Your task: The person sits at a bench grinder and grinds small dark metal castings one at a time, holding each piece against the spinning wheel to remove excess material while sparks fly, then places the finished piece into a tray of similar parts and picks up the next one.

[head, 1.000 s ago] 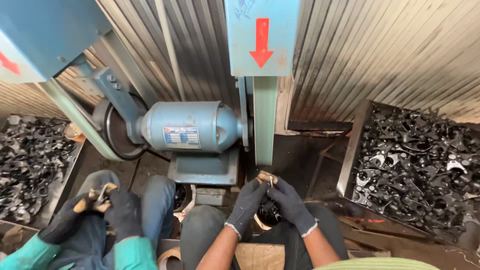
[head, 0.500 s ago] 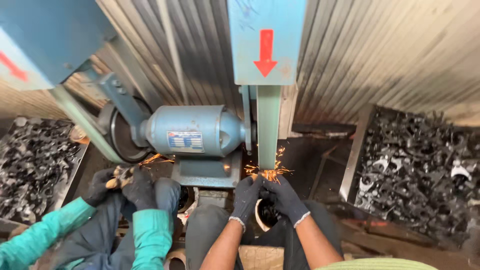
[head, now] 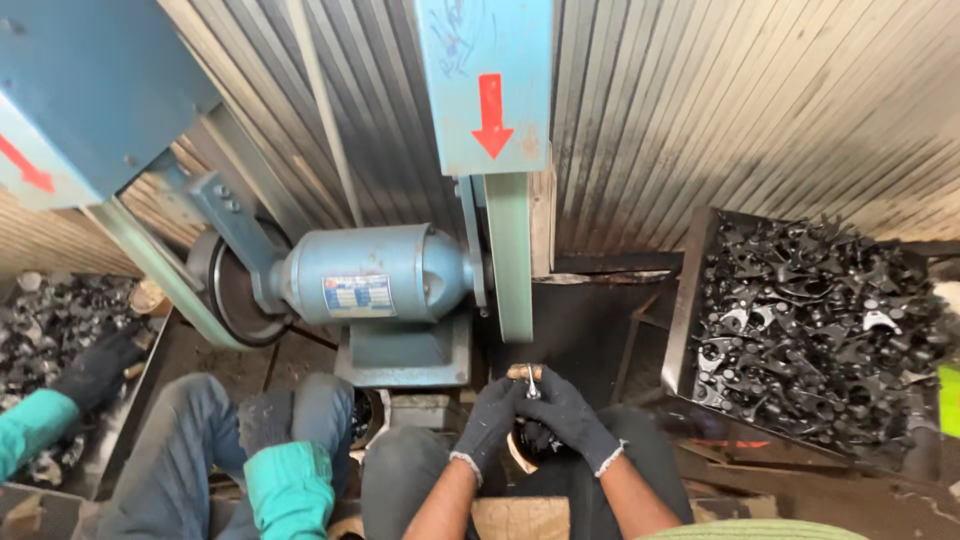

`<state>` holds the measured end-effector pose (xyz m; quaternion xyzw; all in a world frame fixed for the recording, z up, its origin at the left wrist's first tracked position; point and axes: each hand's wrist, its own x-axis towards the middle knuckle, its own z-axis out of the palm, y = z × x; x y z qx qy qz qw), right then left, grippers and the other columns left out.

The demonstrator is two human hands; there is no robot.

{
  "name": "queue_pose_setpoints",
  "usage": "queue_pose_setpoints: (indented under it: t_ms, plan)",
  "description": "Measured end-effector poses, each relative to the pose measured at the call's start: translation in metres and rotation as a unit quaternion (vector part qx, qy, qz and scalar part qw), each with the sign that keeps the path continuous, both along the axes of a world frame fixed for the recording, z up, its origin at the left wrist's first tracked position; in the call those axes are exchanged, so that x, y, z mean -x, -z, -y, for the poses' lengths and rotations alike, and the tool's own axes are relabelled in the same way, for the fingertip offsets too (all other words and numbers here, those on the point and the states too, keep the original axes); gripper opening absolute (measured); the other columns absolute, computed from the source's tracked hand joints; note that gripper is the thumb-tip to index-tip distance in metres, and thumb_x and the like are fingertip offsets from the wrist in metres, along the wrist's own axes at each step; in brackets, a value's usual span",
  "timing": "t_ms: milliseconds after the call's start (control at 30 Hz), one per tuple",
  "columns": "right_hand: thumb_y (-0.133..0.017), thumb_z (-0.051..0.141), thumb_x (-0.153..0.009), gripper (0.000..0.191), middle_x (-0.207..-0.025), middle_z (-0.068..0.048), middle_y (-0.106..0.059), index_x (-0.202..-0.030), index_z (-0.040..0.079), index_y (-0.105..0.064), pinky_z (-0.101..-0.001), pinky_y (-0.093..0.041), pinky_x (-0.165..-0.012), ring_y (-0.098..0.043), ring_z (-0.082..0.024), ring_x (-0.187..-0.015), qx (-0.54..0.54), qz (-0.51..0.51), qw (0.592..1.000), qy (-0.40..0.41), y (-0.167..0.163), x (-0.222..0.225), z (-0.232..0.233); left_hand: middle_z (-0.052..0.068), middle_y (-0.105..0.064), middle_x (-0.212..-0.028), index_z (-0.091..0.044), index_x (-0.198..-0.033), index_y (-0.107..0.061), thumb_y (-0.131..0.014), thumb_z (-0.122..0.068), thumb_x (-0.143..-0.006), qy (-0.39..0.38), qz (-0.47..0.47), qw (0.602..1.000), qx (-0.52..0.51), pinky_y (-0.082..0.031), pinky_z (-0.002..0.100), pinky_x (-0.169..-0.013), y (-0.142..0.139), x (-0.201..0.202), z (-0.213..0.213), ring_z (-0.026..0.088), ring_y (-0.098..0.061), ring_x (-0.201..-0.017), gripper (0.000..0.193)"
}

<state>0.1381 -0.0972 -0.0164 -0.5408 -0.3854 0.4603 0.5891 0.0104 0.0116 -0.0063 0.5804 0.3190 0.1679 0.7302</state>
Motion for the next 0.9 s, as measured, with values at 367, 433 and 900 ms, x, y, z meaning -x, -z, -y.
queue_pose_setpoints:
  t_ms: [367, 433, 900]
  plan:
    - [-0.065, 0.015, -0.095, 0.030, -0.100, 0.001, -0.075, -0.122, 0.002, -0.072, -0.0245, -0.054, -0.079, -0.066, -0.006, -0.085, 0.095, -0.034, 0.994, 0.051, 0.010, -0.012, -0.050, 0.009, -0.072, -0.083, -0.002, -0.112, -0.069, -0.050, -0.017, -0.099, -0.095, -0.074, 0.992, -0.038, -0.051, 0.034, -0.066, 0.007, -0.025, -0.011, 0.016, -0.064, -0.074, 0.028]
    - [-0.065, 0.015, -0.095, 0.029, -0.105, -0.001, -0.078, -0.117, 0.000, -0.075, -0.0231, -0.054, -0.086, -0.070, -0.006, -0.095, 0.055, -0.052, 0.996, 0.055, 0.009, -0.014, -0.060, 0.012, -0.074, -0.091, 0.002, -0.109, -0.069, -0.049, -0.016, -0.101, -0.117, -0.028, 0.987, -0.103, -0.053, 0.036, -0.074, 0.013, -0.033, -0.013, 0.020, -0.069, -0.083, 0.028]
    - [-0.071, 0.008, -0.090, 0.043, -0.126, -0.005, -0.069, -0.131, 0.001, -0.062, -0.0309, -0.048, -0.103, -0.063, -0.014, -0.116, 0.007, 0.051, 0.992, 0.118, -0.004, 0.002, -0.014, 0.015, -0.071, -0.090, 0.005, -0.107, -0.069, -0.056, -0.026, -0.104, -0.026, -0.068, 0.994, -0.082, -0.052, 0.033, -0.072, -0.020, -0.009, 0.001, 0.014, -0.062, -0.082, 0.033]
